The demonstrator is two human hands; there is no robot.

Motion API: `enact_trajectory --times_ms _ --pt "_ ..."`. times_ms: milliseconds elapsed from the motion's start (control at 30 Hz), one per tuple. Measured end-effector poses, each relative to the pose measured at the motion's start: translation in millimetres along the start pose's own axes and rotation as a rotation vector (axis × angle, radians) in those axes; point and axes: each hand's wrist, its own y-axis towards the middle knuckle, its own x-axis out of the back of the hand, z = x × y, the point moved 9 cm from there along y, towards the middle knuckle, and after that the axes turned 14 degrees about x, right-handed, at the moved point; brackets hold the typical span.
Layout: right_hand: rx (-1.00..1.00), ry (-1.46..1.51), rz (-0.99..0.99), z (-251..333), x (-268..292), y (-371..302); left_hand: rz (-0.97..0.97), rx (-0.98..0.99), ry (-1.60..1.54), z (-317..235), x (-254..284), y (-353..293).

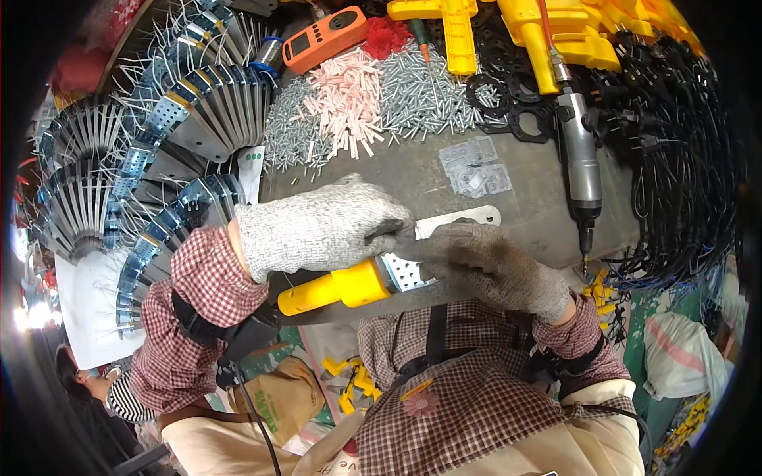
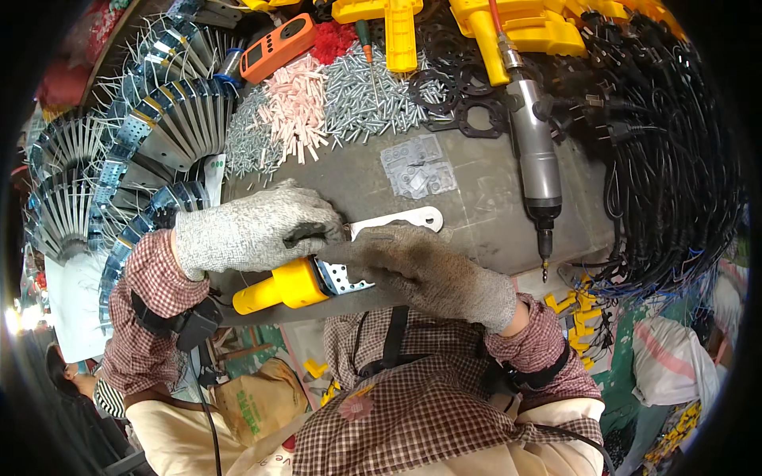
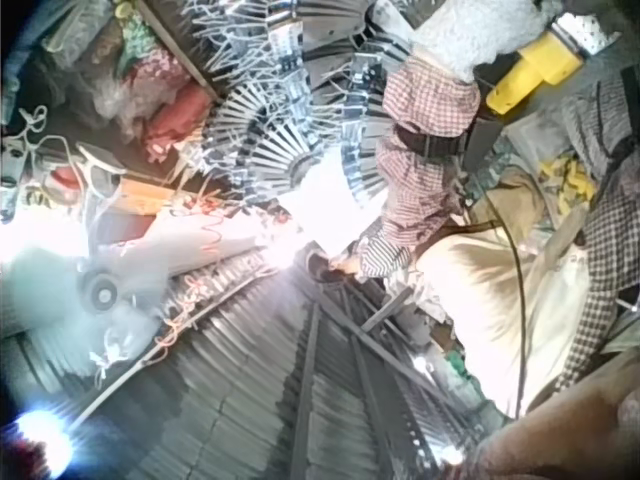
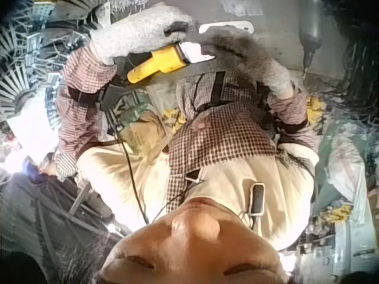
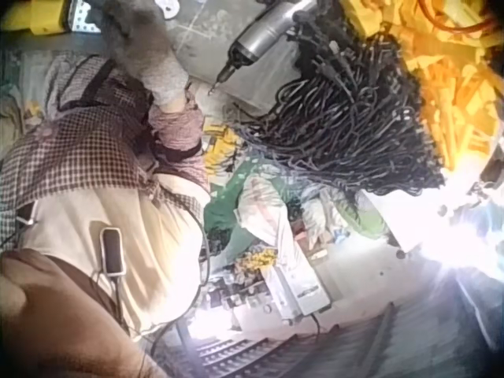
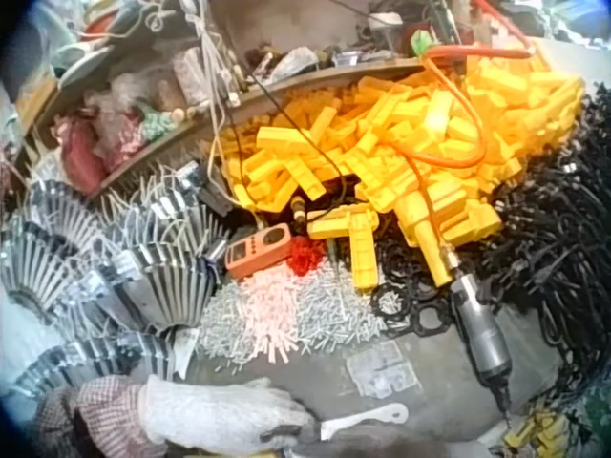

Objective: Assembling plastic and metal components using a soldering iron and an electric screwdriver.

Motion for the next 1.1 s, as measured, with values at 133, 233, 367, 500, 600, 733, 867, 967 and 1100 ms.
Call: enact_trajectory --times_ms 133,233,367,500,600,733,867,967,1100 --pt "-0.043 0.183 -0.065 -7 -2 -2 0.001 -0.072 0.051 -11 3 -4" --pt "-0.09 0.165 -0.04 -6 -1 0 -0.05 -0.104 0.07 -14 3 -8" --pt "0.034 -0.045 -0.017 2 1 5 -0.162 -0.149 -0.05 -9 1 -18" --pt "0.025 -0.155 -0.028 4 -2 11 -0.247 -0.126 -0.123 2 -3 -19" --pt "0.004 -0.19 -0.045 3 -4 11 -0.226 -0.103 0.01 -5 -4 -26" --pt "-0.028 -0.343 0.038 3 -15 15 -0.579 -0.096 0.084 -17 -14 -41" --pt "0.033 -0.542 0.053 14 -28 23 -0.676 0.058 0.051 -6 -27 -42" --pt "0.055 -0.624 0.199 20 -39 24 -0.674 0.051 0.047 -3 -32 -42" --pt "-0.004 -0.75 0.203 29 -53 26 -0.719 0.036 0.035 -4 -29 -44"
